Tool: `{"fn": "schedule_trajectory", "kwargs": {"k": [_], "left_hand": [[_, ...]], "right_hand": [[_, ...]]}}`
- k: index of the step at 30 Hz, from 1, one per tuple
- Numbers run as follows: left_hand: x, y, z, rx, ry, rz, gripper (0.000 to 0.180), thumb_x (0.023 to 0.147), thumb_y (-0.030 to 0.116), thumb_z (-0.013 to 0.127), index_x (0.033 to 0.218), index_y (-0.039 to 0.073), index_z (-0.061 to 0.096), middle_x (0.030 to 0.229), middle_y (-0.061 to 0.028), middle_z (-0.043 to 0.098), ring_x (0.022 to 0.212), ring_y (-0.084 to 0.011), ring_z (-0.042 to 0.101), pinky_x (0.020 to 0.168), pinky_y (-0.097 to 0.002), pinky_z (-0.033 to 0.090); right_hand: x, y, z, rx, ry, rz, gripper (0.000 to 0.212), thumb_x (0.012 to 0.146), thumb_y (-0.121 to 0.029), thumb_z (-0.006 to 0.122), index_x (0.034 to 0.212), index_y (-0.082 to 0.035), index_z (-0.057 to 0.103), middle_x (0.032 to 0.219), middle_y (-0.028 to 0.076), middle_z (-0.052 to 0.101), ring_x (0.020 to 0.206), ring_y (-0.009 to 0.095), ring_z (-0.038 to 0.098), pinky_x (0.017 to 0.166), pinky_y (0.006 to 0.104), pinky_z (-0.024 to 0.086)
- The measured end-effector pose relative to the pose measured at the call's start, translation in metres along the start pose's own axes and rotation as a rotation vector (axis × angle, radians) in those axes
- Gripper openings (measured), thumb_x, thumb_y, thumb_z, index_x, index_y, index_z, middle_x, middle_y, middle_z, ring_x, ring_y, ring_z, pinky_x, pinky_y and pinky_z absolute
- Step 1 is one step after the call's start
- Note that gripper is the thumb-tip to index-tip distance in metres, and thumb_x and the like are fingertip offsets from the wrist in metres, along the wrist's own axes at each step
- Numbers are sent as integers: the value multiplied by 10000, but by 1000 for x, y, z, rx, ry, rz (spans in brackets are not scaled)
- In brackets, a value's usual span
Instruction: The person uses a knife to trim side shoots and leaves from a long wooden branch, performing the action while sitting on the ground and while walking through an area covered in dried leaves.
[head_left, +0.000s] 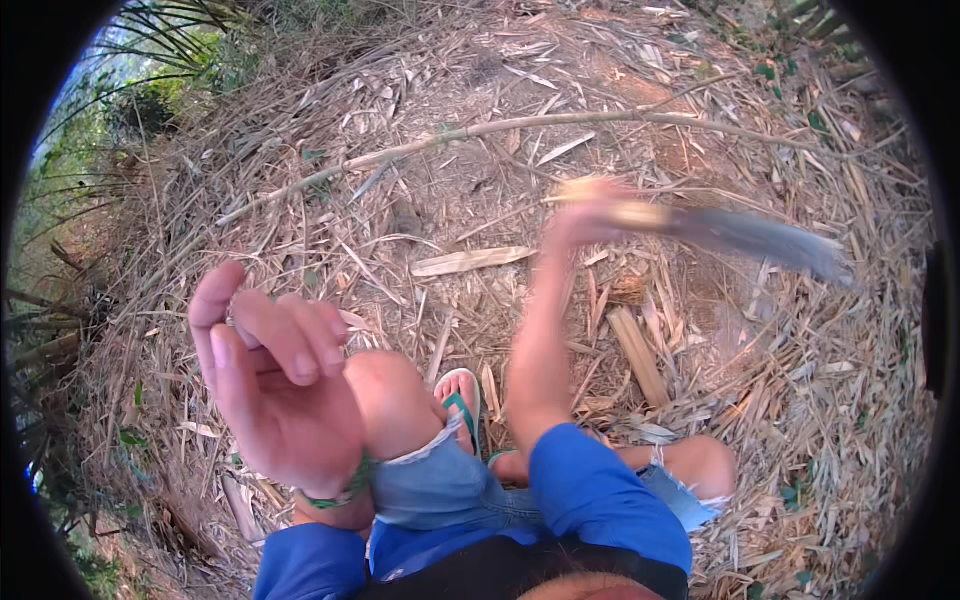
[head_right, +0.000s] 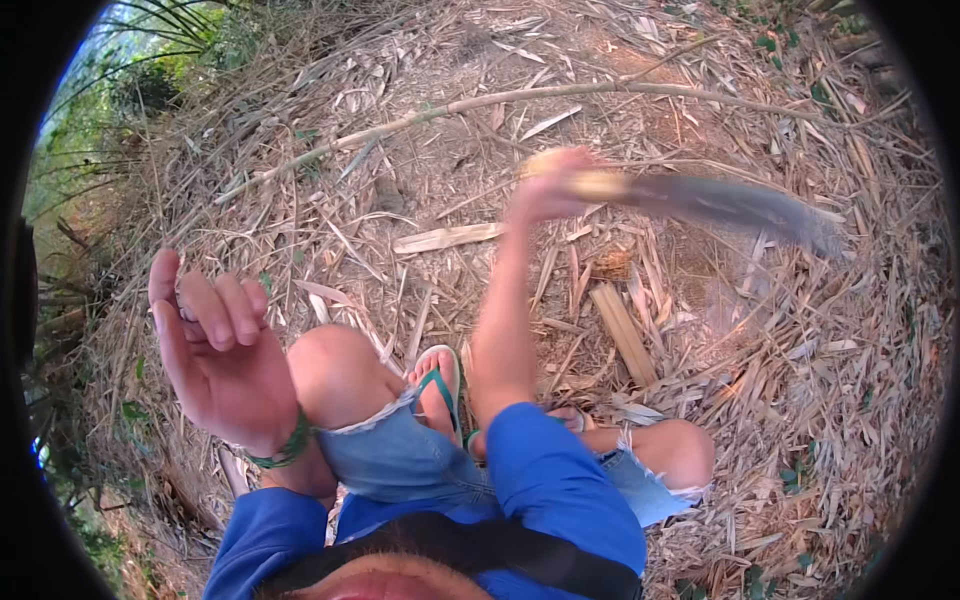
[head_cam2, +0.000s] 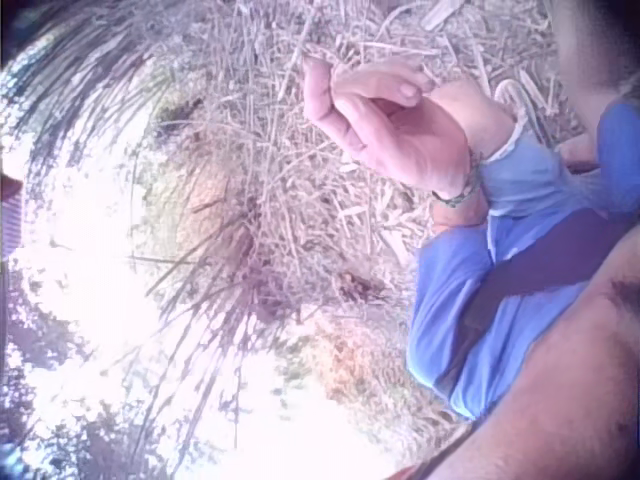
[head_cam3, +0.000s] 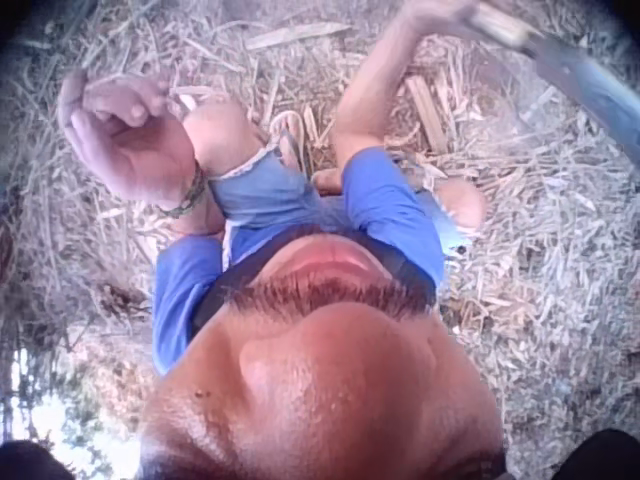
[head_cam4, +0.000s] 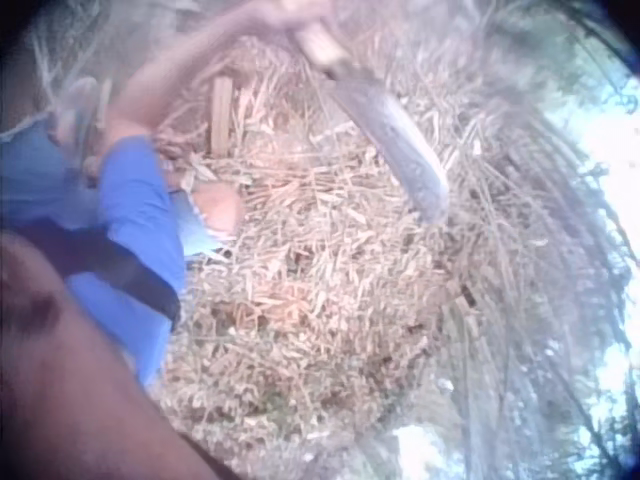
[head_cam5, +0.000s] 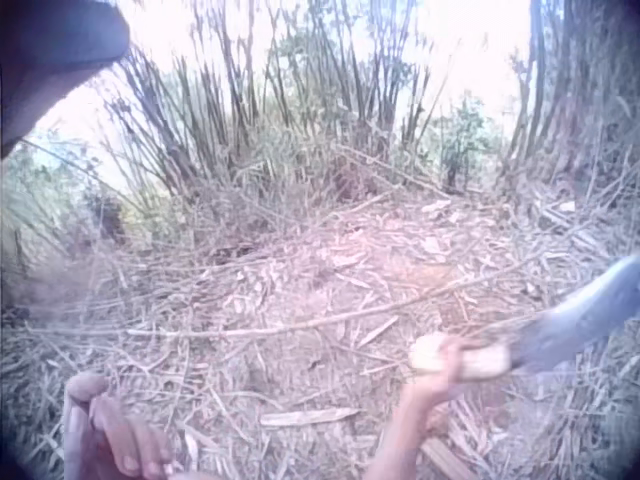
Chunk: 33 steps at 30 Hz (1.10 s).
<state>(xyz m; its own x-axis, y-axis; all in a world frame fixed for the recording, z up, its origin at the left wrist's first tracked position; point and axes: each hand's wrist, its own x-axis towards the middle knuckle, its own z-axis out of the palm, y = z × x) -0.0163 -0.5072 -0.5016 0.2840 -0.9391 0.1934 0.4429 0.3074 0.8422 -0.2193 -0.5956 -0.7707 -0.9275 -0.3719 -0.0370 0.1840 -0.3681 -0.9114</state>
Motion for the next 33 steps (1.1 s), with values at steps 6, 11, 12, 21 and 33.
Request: {"fn": "schedule_trajectory", "kwargs": {"k": [6,11,12,21,33], "left_hand": [[1,-28,-5,97,-139,-123,264,965,67,495,1197,-59,514,661,-42,537,550,-97,497,533,-249,448],[8,-28,7,281,-382,-396,168,903,81,632,1041,-15,624,683,-34,582,590,-69,536,548,-230,443],[9,-29,8,387,-560,-356,129,853,86,688,956,16,656,677,-29,587,571,-79,546,518,-244,433],[-17,3,9,399,-1341,-124,215,809,205,752,928,41,680,675,-40,596,548,-198,587,484,-309,411],[-24,-18,19,501,-1383,-232,258,814,197,723,990,36,623,697,-77,590,604,-281,601,530,-378,462]], "right_hand": [[-73,125,-69,-26,-273,1271,130,804,-111,578,734,-63,480,602,81,498,500,241,522,512,392,482],[21,-59,-50,-366,-138,740,105,745,-92,605,782,-36,523,696,102,548,598,242,596,643,417,546],[53,-83,-55,-284,-180,597,105,753,-117,620,766,-51,539,735,116,564,675,256,623,701,443,554],[35,-57,-9,72,42,-115,307,854,-138,641,1074,18,495,868,98,555,701,194,608,721,374,563],[30,-94,-36,-158,-198,461,277,816,-102,566,1071,-1,528,779,95,585,824,213,620,792,398,519]]}}
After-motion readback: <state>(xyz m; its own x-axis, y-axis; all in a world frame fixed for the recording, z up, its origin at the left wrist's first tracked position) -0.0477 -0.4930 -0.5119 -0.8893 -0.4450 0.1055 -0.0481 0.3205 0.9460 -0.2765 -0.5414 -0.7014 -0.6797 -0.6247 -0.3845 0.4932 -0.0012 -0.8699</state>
